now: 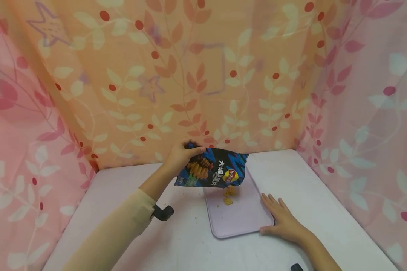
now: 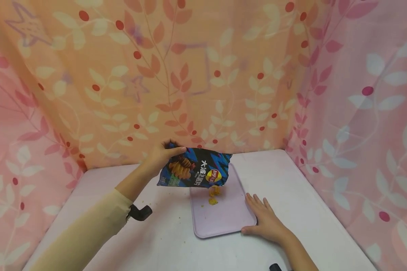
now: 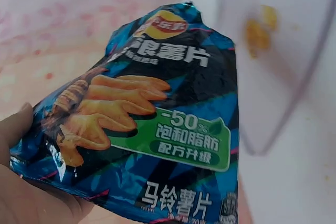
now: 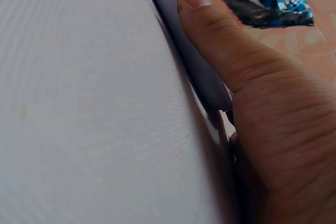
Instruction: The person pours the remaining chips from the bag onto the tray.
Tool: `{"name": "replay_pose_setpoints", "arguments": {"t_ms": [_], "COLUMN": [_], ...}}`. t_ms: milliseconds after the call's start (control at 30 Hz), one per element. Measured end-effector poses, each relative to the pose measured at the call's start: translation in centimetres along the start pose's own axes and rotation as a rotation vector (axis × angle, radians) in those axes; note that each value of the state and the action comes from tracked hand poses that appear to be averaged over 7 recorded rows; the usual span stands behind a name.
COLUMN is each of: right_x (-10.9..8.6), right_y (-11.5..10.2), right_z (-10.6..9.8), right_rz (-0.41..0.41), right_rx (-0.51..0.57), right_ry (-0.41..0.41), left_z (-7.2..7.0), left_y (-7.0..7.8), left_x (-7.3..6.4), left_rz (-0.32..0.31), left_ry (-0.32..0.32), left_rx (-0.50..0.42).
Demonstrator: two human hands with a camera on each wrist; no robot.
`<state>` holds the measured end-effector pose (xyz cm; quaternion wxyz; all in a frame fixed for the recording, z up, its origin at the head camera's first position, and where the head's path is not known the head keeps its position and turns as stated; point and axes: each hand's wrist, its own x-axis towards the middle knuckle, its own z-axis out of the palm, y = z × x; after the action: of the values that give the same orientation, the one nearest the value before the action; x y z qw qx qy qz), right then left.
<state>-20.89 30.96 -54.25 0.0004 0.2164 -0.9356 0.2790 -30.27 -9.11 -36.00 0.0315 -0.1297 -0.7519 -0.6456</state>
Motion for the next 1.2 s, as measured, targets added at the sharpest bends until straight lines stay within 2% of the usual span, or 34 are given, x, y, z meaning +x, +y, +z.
{"name": "replay_pose_setpoints", "arguments": {"t_ms": [100, 233, 300, 433, 567, 667, 733, 767, 867, 967, 1067, 1200], "right_x": [0.0, -0.1, -0.1, 0.0, -0.1, -0.1, 0.0, 0.0, 0.1, 0.2, 0.3, 0.1], "right_y": [0.1, 0.1, 0.1, -0.1, -0.2, -0.2, -0.1, -0.1, 0.1, 0.0, -0.1, -0.1], "right_z": [-0.1, -0.3, -0.3, -0.2, -0.1, -0.2, -0.2, -0.2, -0.1, 0.2, 0.4, 0.6], "right_rz": [-0.010, -0.008, -0.005, -0.010, 0.006, 0.022, 0.016, 0.009, -0.007, -0.010, -0.009, -0.002], "right_rx": [-0.014, -0.021, -0.019, -0.021, -0.004, 0.000, -0.007, -0.012, -0.014, -0.012, -0.025, -0.032], "right_ry": [0.021, 0.026, 0.016, 0.019, 0.015, 0.005, 0.014, 0.019, 0.026, 0.012, 0.009, 0.011], "left_z": [0.1, 0.6, 0.6, -0.1, -0.9, -1.1, -0.8, -0.5, 0.5, 0.5, -0.1, -1.1], "left_y": [0.0, -0.9, -0.9, 0.3, 2.4, 3.1, 2.6, 1.7, -0.7, -2.4, -2.4, -0.5], "left_x": [0.5, 0.8, 0.8, 1.1, 0.9, 0.8, 0.9, 1.2, 1.4, 1.5, 1.6, 1.3], "left_rz": [0.005, -0.036, -0.040, 0.005, 0.034, 0.069, 0.058, 0.053, -0.023, -0.070, -0.041, 0.024], "left_ry": [-0.023, -0.084, -0.070, -0.017, -0.017, 0.014, 0.016, 0.014, 0.003, 0.006, 0.013, 0.020], "left_rx": [0.020, 0.052, 0.045, -0.021, -0.094, -0.148, -0.168, -0.168, -0.143, -0.122, -0.120, -0.146]}}
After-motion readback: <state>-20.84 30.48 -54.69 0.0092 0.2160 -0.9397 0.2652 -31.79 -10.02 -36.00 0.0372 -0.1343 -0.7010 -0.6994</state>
